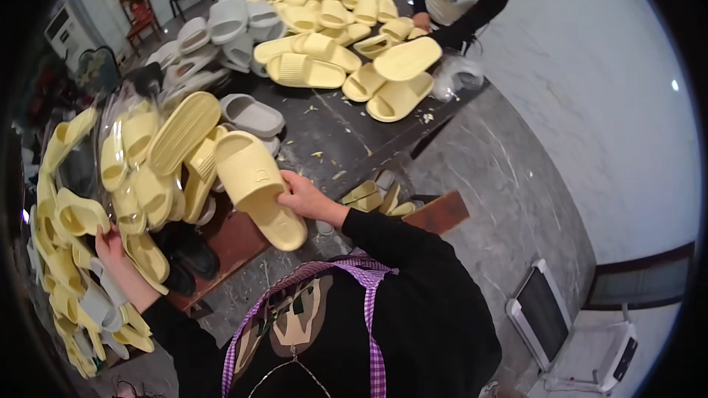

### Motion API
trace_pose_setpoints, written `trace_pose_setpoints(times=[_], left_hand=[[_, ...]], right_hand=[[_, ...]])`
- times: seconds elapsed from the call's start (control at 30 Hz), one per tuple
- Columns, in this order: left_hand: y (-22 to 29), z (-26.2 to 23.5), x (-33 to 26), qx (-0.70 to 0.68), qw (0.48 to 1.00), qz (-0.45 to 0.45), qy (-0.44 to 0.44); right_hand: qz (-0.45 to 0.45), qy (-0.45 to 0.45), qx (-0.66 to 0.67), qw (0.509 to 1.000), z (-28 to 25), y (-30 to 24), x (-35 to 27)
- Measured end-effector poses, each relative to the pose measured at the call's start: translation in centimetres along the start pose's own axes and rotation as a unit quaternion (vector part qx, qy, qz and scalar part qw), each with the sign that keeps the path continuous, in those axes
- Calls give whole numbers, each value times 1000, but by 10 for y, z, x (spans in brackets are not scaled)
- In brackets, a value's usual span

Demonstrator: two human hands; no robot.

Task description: The person fastens pairs of slippers together using plastic ties and sorts, pairs, and arranges various slippers across the table by hand.

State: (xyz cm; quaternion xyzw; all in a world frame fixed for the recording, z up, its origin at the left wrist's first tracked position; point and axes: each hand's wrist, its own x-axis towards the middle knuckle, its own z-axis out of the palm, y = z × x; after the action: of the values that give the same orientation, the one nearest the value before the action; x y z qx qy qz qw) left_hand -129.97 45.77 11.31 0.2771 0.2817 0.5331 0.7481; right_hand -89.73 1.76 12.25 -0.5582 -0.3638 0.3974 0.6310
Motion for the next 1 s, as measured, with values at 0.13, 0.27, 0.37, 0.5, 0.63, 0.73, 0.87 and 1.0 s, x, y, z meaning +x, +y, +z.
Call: trace_pose_setpoints(times=[0.13,0.27,0.37,0.5,0.63,0.73,0.87,1.0], left_hand=[[-42,54,-78,60,997,49,20],[-92,106,-145,114,990,71,45],[-124,129,-172,185,979,57,65],[-180,208,-231,241,970,19,4],[-265,279,-272,151,984,-76,-64],[-315,286,-284,209,968,-135,-45],[-367,277,-282,285,941,-173,-50],[-391,276,-281,311,932,-187,-16]], right_hand=[[61,71,-17,995,-50,10,-26],[43,124,67,989,-80,15,-30],[39,136,33,989,-115,26,-16],[61,143,7,988,-149,22,1],[70,110,-83,988,-186,31,15],[46,93,-171,980,-213,36,19],[-33,160,-209,964,-255,52,6],[27,300,-57,952,-310,38,-5]])
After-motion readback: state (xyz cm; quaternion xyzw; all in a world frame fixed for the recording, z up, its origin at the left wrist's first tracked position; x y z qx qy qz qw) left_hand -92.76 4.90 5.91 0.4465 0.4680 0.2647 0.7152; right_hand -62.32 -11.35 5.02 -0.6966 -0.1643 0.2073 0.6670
